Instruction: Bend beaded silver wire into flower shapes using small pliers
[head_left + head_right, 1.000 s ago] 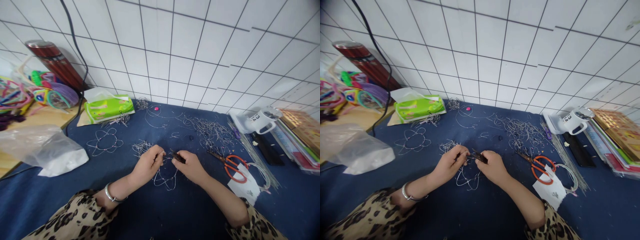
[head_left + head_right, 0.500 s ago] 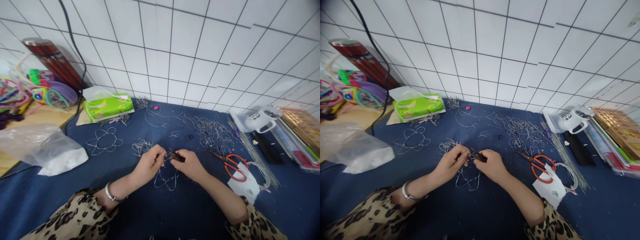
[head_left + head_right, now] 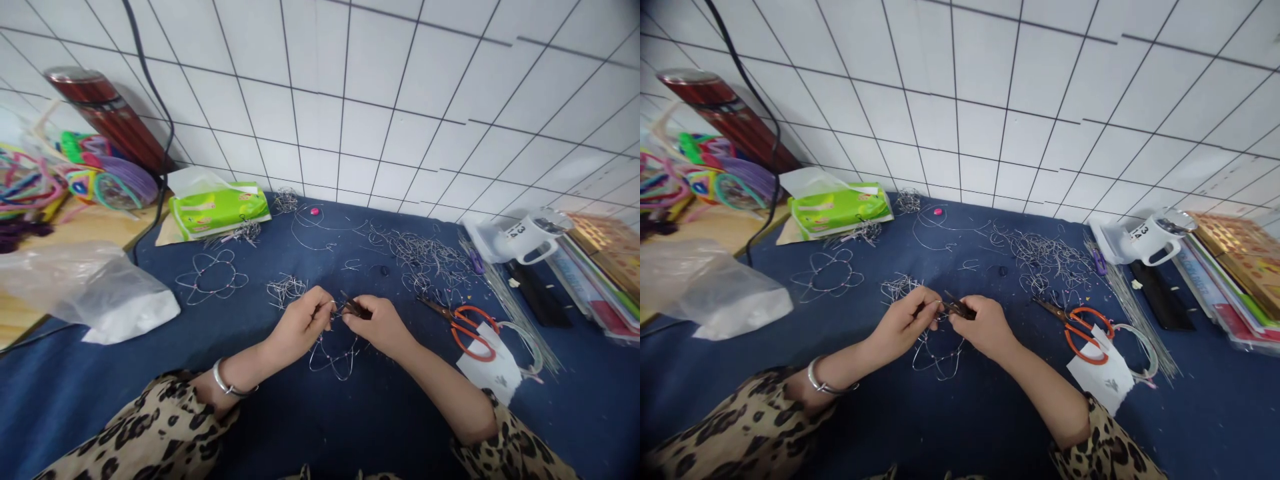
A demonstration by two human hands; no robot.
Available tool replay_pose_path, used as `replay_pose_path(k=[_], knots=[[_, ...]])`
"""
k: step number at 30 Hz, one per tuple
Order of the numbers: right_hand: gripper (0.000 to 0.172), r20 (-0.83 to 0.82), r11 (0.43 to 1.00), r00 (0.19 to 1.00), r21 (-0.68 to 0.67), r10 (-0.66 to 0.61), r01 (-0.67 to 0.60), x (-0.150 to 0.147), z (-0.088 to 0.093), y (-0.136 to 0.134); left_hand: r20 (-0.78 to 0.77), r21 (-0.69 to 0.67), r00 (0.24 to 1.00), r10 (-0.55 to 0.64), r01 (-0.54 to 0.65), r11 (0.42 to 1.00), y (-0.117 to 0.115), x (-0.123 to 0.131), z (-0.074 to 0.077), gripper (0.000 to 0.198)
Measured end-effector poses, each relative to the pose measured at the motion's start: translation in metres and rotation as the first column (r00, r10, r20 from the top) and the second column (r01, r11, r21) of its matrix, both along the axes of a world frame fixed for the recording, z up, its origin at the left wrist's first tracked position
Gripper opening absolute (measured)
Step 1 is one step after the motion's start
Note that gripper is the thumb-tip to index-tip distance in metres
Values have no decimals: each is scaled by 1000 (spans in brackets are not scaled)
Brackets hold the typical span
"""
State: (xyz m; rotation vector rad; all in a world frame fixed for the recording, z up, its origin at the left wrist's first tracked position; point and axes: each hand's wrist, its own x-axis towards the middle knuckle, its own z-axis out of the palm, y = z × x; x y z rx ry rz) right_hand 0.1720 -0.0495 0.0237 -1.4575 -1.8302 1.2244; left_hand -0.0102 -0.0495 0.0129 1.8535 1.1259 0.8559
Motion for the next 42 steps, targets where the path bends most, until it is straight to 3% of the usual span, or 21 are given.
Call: replay_pose_path(k=[8,16,28,42], knots=[[10,109,996,994,83,11,-20,5,1,-2,-28,51,999,30,-29,998,1,-2,0,10],[18,182,987,983,155,17,-46,7,6,0,-78,91,994,80,-72,993,0,-1,1,14],[24,196,983,980,164,44,-77,4,3,0,-116,248,993,33,-3,969,2,1,1,12],[24,183,983,982,168,37,-69,4,3,-1,-41,216,999,-29,37,976,4,9,4,15]])
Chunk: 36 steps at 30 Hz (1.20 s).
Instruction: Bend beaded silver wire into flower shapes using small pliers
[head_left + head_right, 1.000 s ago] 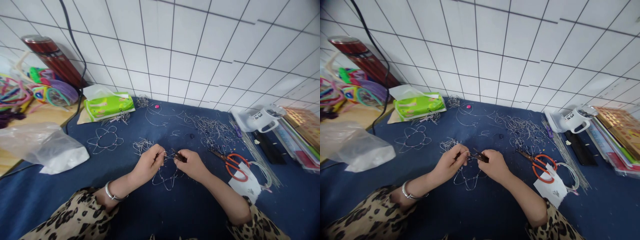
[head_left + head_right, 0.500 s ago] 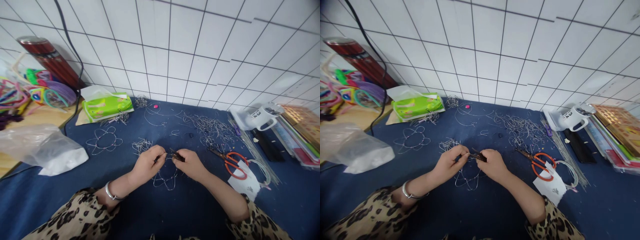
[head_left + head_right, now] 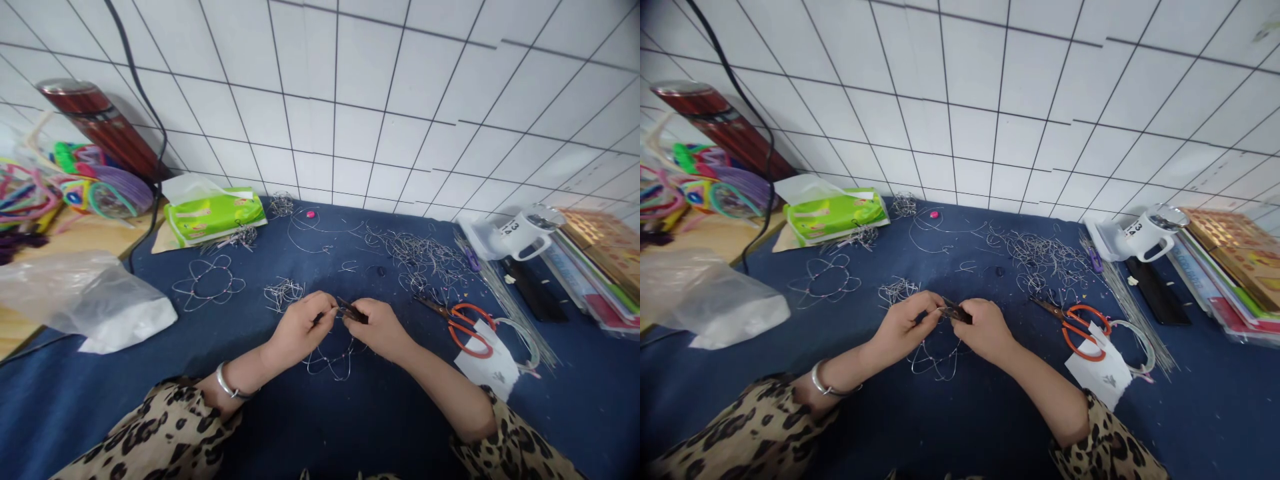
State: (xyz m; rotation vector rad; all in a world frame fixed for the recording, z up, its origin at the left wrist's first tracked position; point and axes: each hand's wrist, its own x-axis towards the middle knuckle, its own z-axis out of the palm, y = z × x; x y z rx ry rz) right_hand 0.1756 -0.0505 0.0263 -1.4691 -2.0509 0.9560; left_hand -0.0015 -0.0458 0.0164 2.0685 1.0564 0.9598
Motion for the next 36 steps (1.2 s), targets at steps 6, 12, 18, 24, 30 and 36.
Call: replay_pose_path(k=[6,12,18,24,30,36], knots=[[24,-5,1000,1000,-12,-12,12,0,-1,0,46,-111,999,-19,24,994,0,-2,0,15],[25,-16,1000,1000,9,-22,23,1,-3,1,155,-271,988,-28,70,960,2,-2,2,15],[21,-36,999,999,-13,-37,37,2,-1,1,243,-377,970,11,84,923,1,-1,4,16],[18,-49,998,998,-52,-48,46,4,3,0,345,-411,936,63,91,907,-1,0,5,16],[19,-55,998,997,-53,-49,46,3,4,0,416,-442,906,79,126,888,-1,0,2,17],[19,-34,998,998,-26,-51,50,2,4,-1,380,-431,925,7,170,886,-1,-3,6,11]])
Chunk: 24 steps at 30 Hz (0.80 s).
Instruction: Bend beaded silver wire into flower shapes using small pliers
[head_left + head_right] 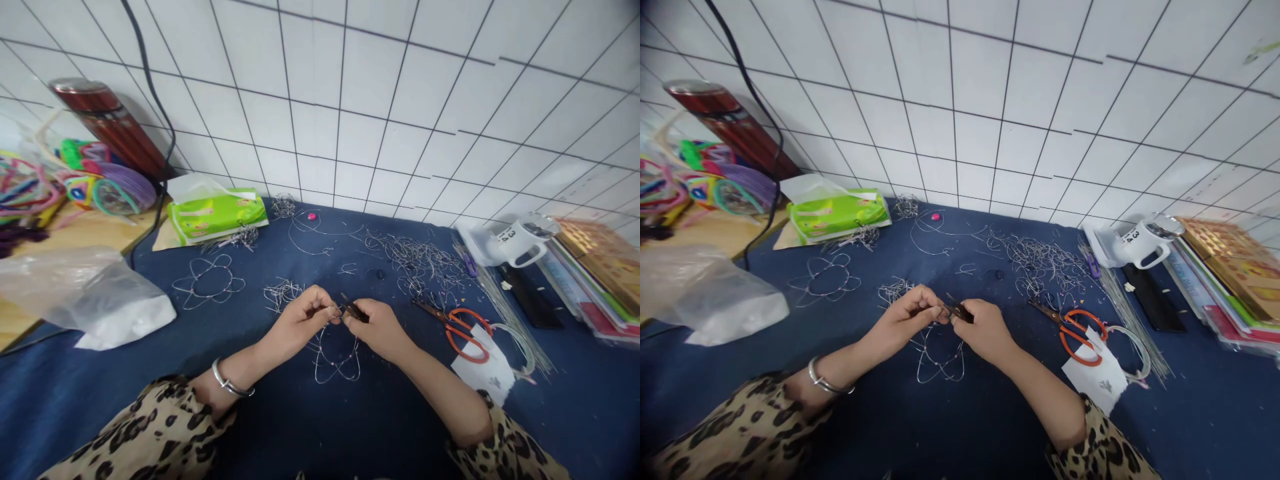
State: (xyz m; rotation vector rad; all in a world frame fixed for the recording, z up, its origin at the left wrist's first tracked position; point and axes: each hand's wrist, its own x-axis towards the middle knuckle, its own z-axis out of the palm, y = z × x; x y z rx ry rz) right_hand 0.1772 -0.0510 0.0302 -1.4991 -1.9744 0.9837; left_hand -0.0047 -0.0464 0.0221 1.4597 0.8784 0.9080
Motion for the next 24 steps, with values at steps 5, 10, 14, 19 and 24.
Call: replay_pose_path(k=[5,10,14,19,24], knots=[[13,9,1000,1000,-17,-5,5,0,1,0,-119,121,993,-2,16,992,0,-2,3,15],[13,4,1000,1000,2,-6,6,1,0,-1,-156,117,986,58,-40,992,0,-2,-2,17],[14,-16,1000,1000,15,-22,22,1,-3,-2,4,-19,998,68,-68,998,-2,1,-4,17],[15,-37,1000,999,-11,-17,16,1,-2,-2,179,-232,972,150,-107,967,-5,3,-4,16],[14,-66,999,997,-15,-47,46,-2,1,-3,317,-362,915,250,-127,923,-10,6,-4,15]])
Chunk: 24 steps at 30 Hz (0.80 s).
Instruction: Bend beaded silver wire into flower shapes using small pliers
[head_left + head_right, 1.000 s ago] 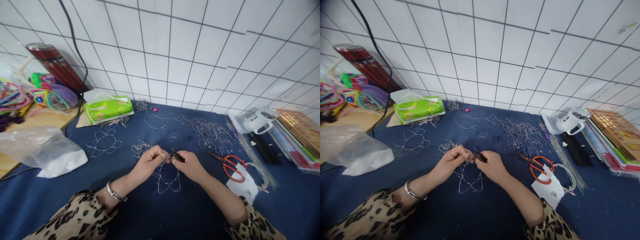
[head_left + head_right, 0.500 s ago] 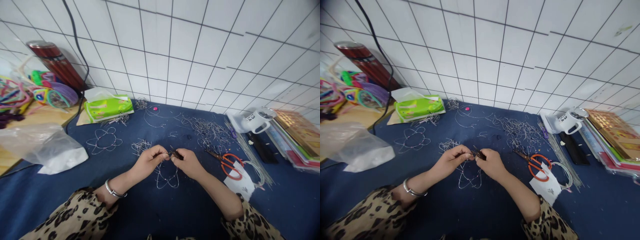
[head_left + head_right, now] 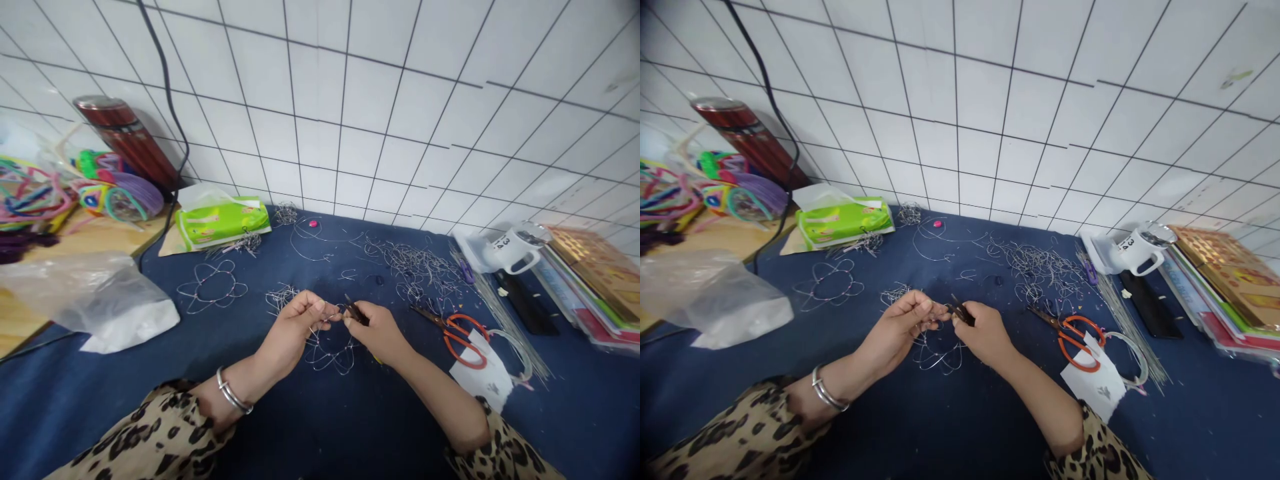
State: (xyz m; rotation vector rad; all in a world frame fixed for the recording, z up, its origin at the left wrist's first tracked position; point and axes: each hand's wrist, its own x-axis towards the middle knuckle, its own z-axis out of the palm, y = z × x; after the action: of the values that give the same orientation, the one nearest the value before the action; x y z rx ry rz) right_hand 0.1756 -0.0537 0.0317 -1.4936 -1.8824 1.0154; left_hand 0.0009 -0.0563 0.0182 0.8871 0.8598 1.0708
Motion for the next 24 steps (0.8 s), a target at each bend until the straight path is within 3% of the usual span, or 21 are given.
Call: replay_pose_path(k=[7,15,21,24], knots=[[15,-6,1000,1000,-15,-16,15,-4,2,0,63,-23,993,101,-99,995,-4,4,1,15],[11,27,998,998,25,-57,57,-4,-4,0,76,-42,992,104,-101,994,-2,4,0,15],[16,-63,1000,998,24,0,2,-2,1,0,0,27,992,123,-123,992,-1,2,1,15],[23,-182,998,982,-32,-56,51,5,5,0,-48,81,988,146,-142,987,-2,1,3,15]])
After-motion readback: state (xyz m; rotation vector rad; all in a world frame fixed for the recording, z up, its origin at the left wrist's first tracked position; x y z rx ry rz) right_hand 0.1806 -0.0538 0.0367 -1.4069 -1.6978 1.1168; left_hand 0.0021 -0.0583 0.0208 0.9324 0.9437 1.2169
